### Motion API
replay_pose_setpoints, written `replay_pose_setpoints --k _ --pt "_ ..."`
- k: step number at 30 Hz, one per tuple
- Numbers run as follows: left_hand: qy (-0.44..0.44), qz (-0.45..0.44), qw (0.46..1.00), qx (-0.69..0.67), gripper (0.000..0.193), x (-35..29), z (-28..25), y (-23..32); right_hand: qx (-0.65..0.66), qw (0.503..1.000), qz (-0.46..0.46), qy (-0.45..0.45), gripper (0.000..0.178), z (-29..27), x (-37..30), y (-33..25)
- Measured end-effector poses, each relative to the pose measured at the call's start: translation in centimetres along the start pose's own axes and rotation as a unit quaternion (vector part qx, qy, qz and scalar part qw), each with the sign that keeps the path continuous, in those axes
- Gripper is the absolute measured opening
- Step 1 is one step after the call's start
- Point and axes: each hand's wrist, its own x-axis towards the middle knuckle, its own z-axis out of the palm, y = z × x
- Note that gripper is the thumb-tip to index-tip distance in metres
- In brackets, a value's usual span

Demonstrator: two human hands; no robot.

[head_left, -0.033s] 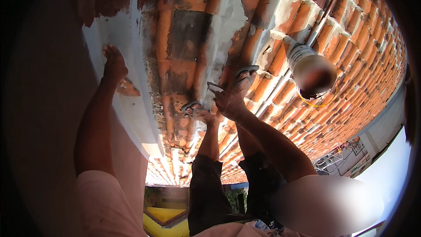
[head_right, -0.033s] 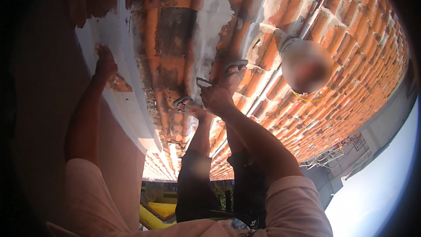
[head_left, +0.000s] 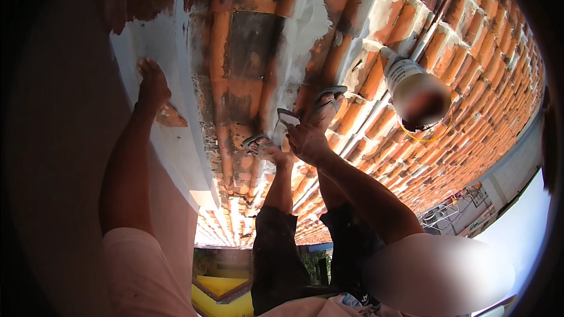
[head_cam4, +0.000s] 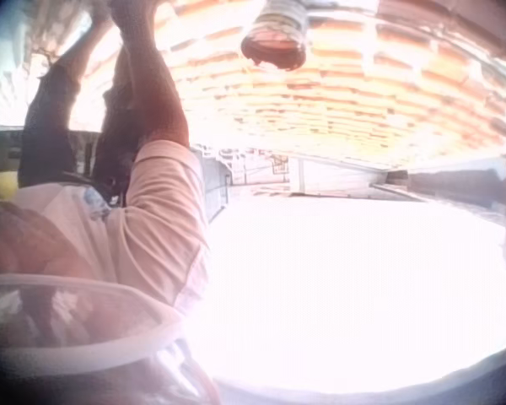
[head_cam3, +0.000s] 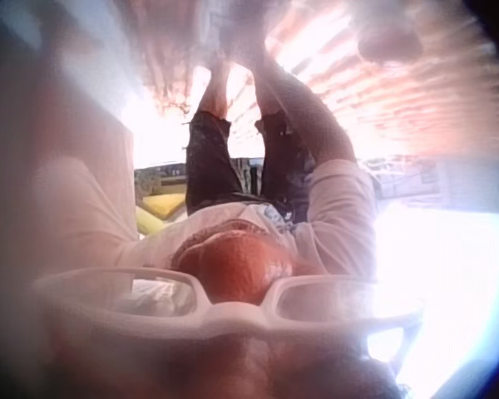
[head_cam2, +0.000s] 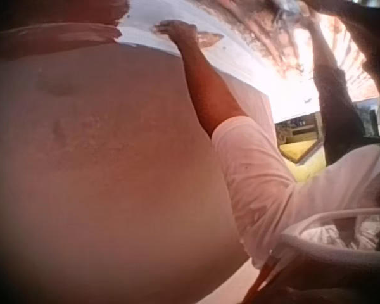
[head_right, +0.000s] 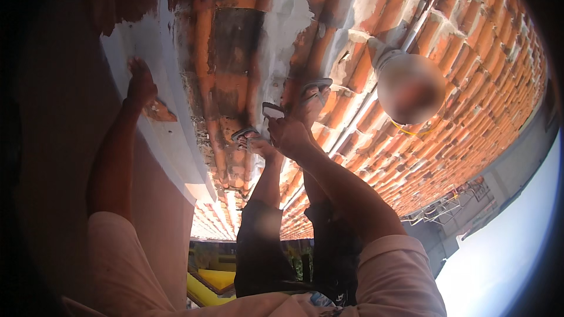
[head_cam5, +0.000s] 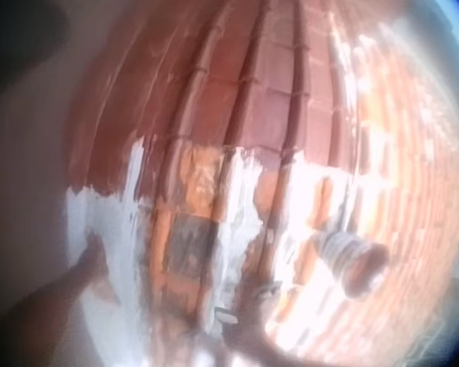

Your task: The person paints the underside of terracotta roof tiles with reddish-brown paint using a small brush. They repeatedly dip the brush into a paint can and apply paint to the curved tile surfaces while balancing on the roof.

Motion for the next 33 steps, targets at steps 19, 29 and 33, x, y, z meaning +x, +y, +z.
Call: replay_pose_setpoints --k 19,29,33 --pt "0.009 -0.026 0.999 -0.023 0.103 1.9 2.7 -1.9 0.021 0.961 0.234 0.146 0.028 -7.6 -7.9 12.5" --pt "-0.064 -0.053 0.996 -0.042 0.110 1.9 -0.7 -0.7 0.028 0.934 0.267 0.234 0.020 -2.9 -8.5 15.3" --pt "-0.081 -0.043 0.996 -0.001 0.107 2.1 -0.6 -0.9 0.013 0.943 0.297 0.149 0.019 -0.9 -16.7 10.4"
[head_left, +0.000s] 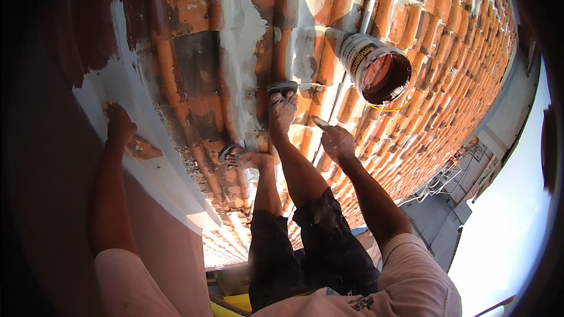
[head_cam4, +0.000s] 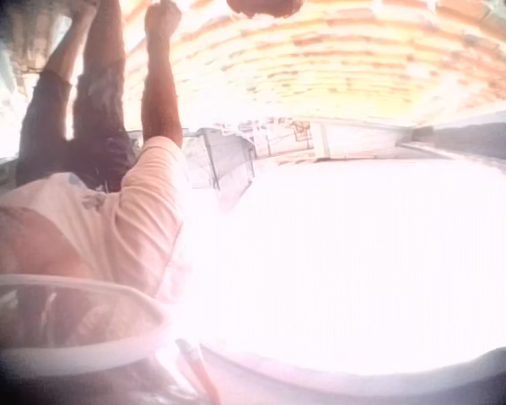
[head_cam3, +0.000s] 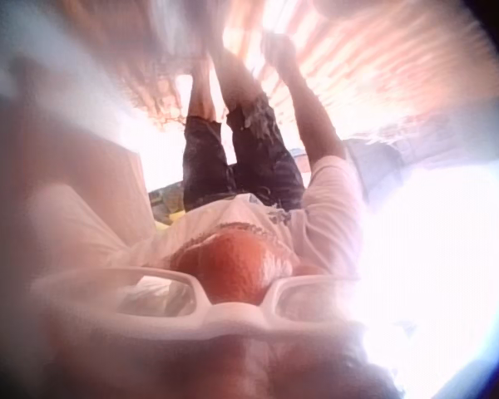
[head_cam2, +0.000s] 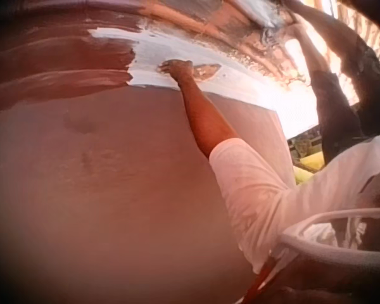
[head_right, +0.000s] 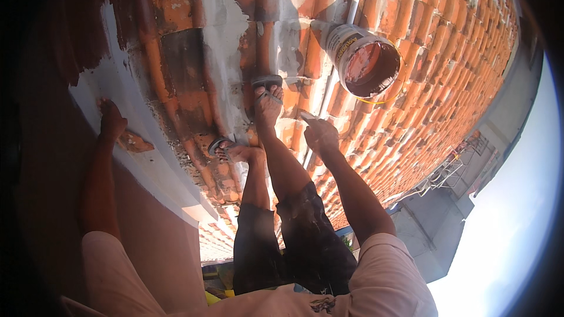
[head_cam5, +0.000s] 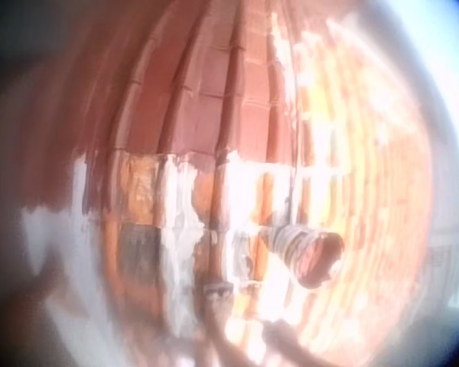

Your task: The person paints the underside of terracotta roof tiles with reddish-brown paint using a small brush. They repeatedly dip the brush into a paint can and apply paint to the curved tile surfaces while balancing on the roof.

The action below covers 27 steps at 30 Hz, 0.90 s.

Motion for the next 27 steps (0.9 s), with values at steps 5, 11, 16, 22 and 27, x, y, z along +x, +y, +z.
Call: replay_pose_setpoints --k 5,11,16,22,27 --pt "-0.024 -0.011 0.999 0.042 0.107 0.2 -0.5 0.7 0.109 0.983 -0.040 0.142 0.028 -11.3 -3.0 -3.2" --pt "0.009 -0.052 0.998 -0.027 0.117 1.5 1.0 0.0 0.371 0.864 0.145 0.309 0.024 -18.1 2.4 0.2" --pt "0.038 -0.041 0.996 -0.067 0.100 3.3 1.8 -0.7 0.366 0.858 0.207 0.295 0.024 -15.3 8.9 5.3" --pt "0.017 -0.030 0.975 -0.219 0.058 2.1 -1.0 -0.2 0.564 0.715 0.286 0.297 0.029 -16.3 5.7 6.7" --pt "-0.044 -0.057 0.981 -0.180 0.114 0.4 -2.1 -0.6 0.719 0.638 0.194 0.198 0.037 -19.5 1.8 6.2"
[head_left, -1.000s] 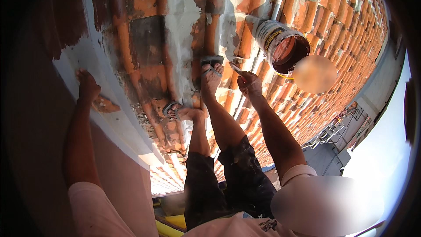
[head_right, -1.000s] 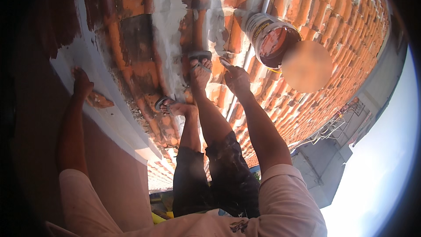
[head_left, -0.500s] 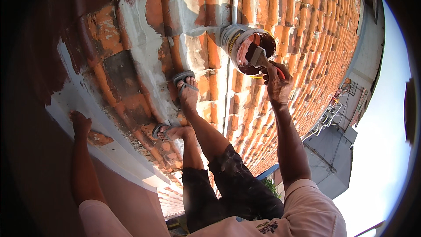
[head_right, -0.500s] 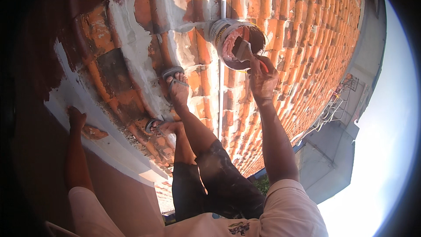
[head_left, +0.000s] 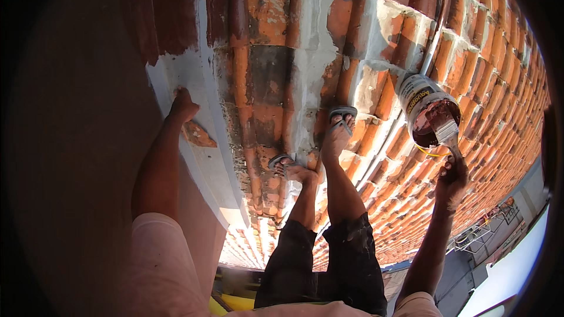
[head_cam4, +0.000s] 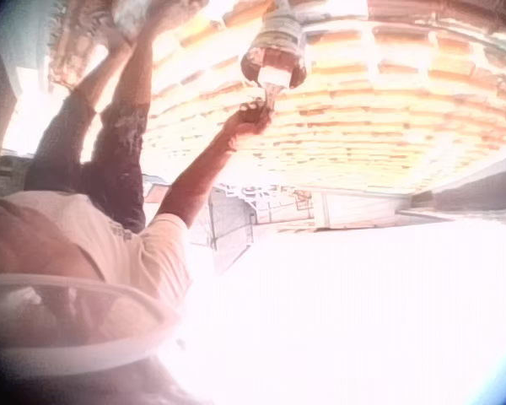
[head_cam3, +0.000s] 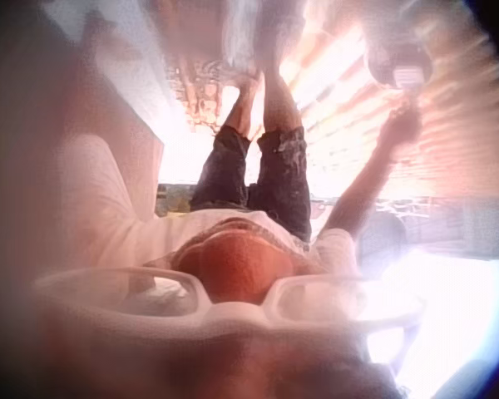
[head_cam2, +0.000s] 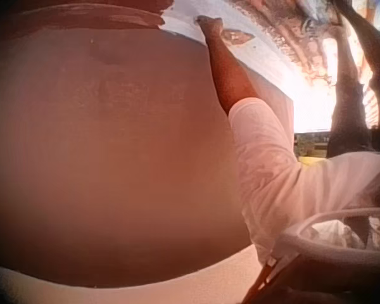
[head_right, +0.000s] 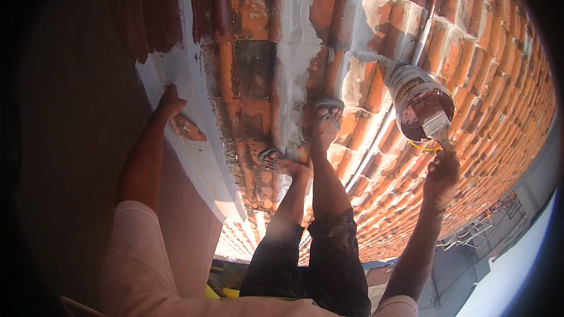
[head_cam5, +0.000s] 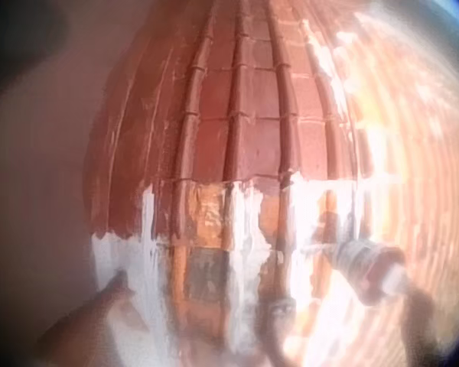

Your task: The person paints the underside of terracotta roof tiles with reddish-brown paint using a small brush. They repeatedly dip the brush into a paint can and apply paint to the curved tile surfaces while balancing on the roof.

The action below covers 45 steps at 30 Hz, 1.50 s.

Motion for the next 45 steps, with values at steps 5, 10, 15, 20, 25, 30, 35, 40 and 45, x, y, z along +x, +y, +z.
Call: replay_pose_setpoints --k 5,10,15,20,25,30,35,40,45 --pt "-0.033 -0.027 0.996 -0.085 0.121 -1.2 1.2 1.9 0.012 0.980 0.049 -0.195 0.035 12.1 0.6 4.9" --pt "0.002 -0.069 0.989 -0.132 0.120 -2.2 2.4 4.0 -0.089 0.946 -0.001 -0.311 0.032 31.7 0.1 14.5" --pt "0.028 -0.057 0.983 -0.175 0.117 -2.7 2.8 4.2 -0.084 0.929 0.034 -0.359 0.029 46.4 -0.9 22.7" --pt "0.028 -0.022 0.981 -0.190 0.117 -2.6 2.0 3.4 -0.103 0.931 -0.055 -0.345 0.032 54.7 -2.0 27.7" --pt "0.018 -0.041 0.982 -0.184 0.113 -2.5 2.3 3.5 -0.160 0.918 0.070 -0.355 0.025 51.9 -5.1 29.7" --pt "-0.008 -0.042 0.988 -0.151 0.107 -1.8 2.3 3.2 -0.060 0.930 0.129 -0.338 0.024 56.9 -0.3 26.3" --pt "0.026 -0.017 0.985 -0.167 0.104 -1.8 2.6 2.7 0.016 0.917 -0.070 -0.392 0.025 64.4 6.8 21.1" --pt "0.040 -0.004 0.985 -0.167 0.105 -1.8 2.7 2.5 0.123 0.930 0.267 -0.220 0.022 59.5 1.7 25.2" --pt "0.037 0.019 0.975 -0.218 0.111 -2.8 2.6 1.6 0.019 0.944 0.269 -0.188 0.021 53.6 -4.5 28.6"
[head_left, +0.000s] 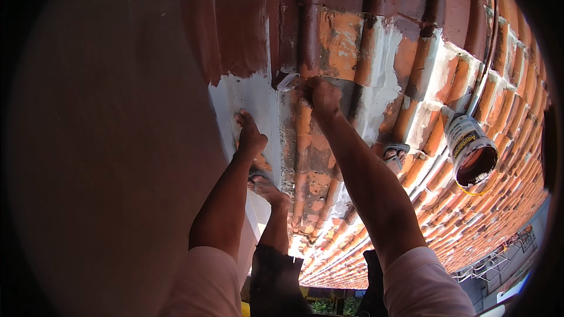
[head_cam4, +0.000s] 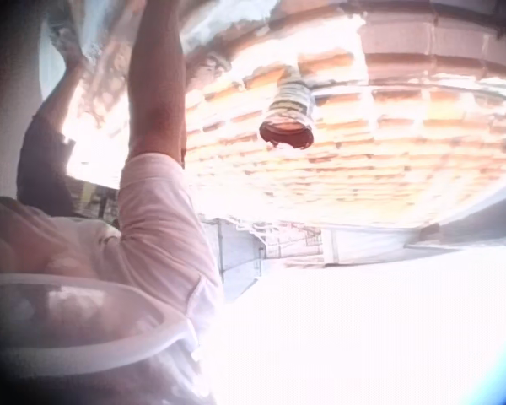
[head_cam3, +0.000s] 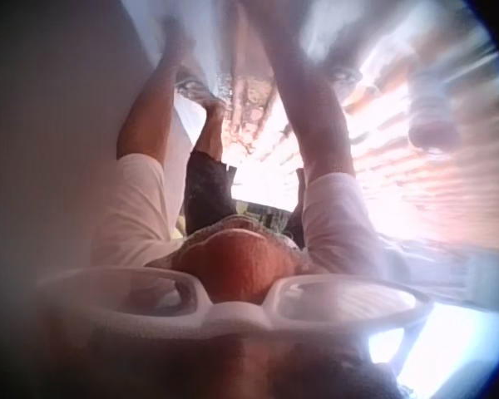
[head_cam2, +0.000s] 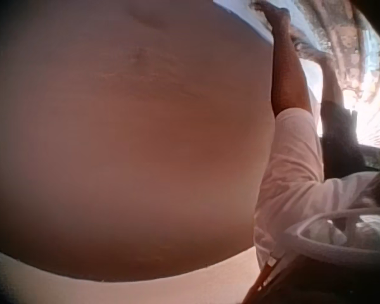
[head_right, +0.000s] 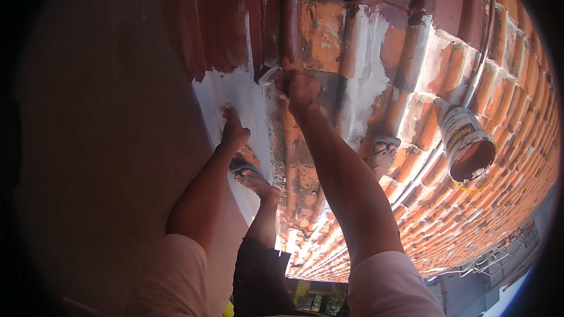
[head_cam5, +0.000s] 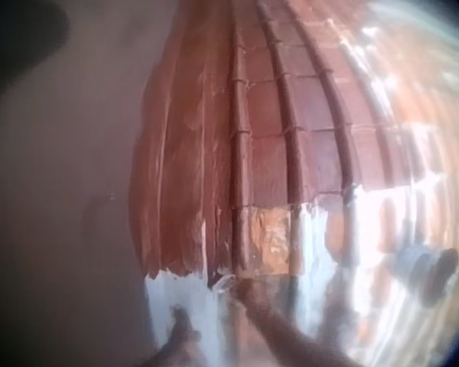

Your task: The person paints the underside of terracotta roof tiles with reddish-brown paint using a small brush. They repeatedly dip the brush into a paint can and apply paint to the curved tile surfaces while balancing on the roof.

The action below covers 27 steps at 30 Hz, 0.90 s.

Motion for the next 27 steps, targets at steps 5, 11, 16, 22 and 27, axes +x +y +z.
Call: replay_pose_setpoints --k 5,11,16,22,27 --pt "0.045 0.125 0.989 -0.063 0.110 -6.8 1.5 0.0 0.048 0.992 -0.093 -0.071 0.022 5.6 2.3 -8.2" --pt "-0.303 0.125 0.945 -0.021 0.085 -24.7 7.9 4.3 0.163 0.979 -0.092 -0.082 0.023 6.2 3.8 -7.0" --pt "-0.478 0.199 0.855 0.040 0.082 -31.6 12.1 8.0 0.071 0.993 0.074 0.056 0.027 -1.3 -3.3 4.3" --pt "-0.323 0.328 0.870 0.177 0.072 -31.0 15.5 8.4 -0.075 0.995 -0.063 -0.019 0.025 -0.3 -0.5 1.7" --pt "-0.242 0.351 0.903 0.052 0.082 -30.4 15.8 8.1 -0.119 0.934 -0.325 -0.085 0.032 5.0 3.4 -5.6"
